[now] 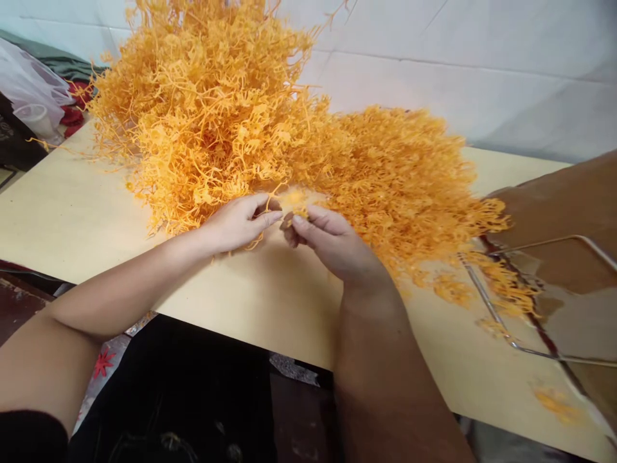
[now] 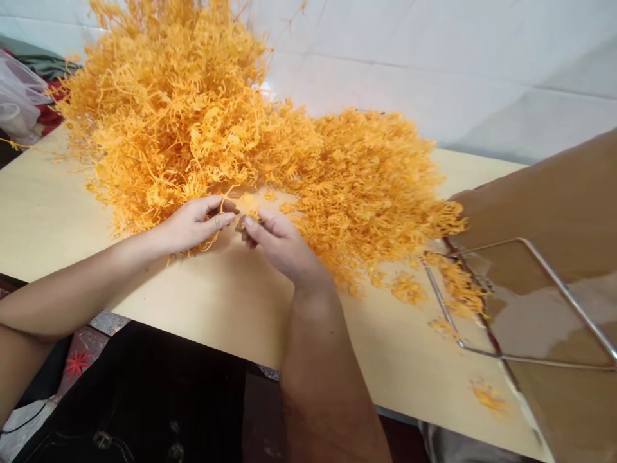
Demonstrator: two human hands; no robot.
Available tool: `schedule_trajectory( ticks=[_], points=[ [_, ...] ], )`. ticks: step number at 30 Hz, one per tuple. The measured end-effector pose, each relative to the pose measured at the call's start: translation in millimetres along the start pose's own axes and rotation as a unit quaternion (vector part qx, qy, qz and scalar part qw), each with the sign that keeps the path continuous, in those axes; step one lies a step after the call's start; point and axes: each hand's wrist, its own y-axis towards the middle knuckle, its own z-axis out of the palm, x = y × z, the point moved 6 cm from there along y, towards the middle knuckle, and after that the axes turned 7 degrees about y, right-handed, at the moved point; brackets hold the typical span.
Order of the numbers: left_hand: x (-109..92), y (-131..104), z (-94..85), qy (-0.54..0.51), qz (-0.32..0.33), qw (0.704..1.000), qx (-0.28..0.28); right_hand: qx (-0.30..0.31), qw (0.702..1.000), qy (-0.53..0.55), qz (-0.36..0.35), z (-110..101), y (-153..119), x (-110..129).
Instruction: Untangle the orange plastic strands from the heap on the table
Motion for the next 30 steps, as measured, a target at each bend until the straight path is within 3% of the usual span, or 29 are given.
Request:
schedule_trajectory(
  ticks=[3, 7, 13, 16, 19, 25, 30],
  points=[
    [-3.3, -0.3, 2.5, -0.12, -0.013, 0.993, 0.015, 0.07, 0.997, -0.002, 0.029, 15.1, -1.6, -2.4],
    [-6.6, -0.8, 3.6, -0.164, -0.033, 0.986, 0.025, 0.077, 0.996, 0.016, 0.043, 18.8, -1.1, -5.4],
    [1.9, 4.6, -4.1, -0.152, -0.062, 0.986, -0.035, -0.008, 0.997, 0.078, 0.012, 4.3, -0.1, 2.6],
    [3.7, 5.1, -4.4, -0.156, -0.072, 0.984, -0.036, -0.07, 0.993, 0.09, 0.005, -4.8, 0.4, 4.4],
    [1.2, 3.4, -1.4, -0.161, -0.061, 0.985, -0.021, -0.08, 0.99, 0.111, 0.024, -3.1, 1.5, 0.8],
    [3.8, 0.1, 1.3, -0.079, -0.04, 0.996, -0.033, -0.011, 0.981, 0.182, 0.073, 20.8, 2.0, -7.0],
    [6.6, -2.6, -2.2, 0.07, -0.035, 0.995, -0.056, -0.043, 0.989, 0.129, 0.059, 22.6, 5.6, -15.0]
  ],
)
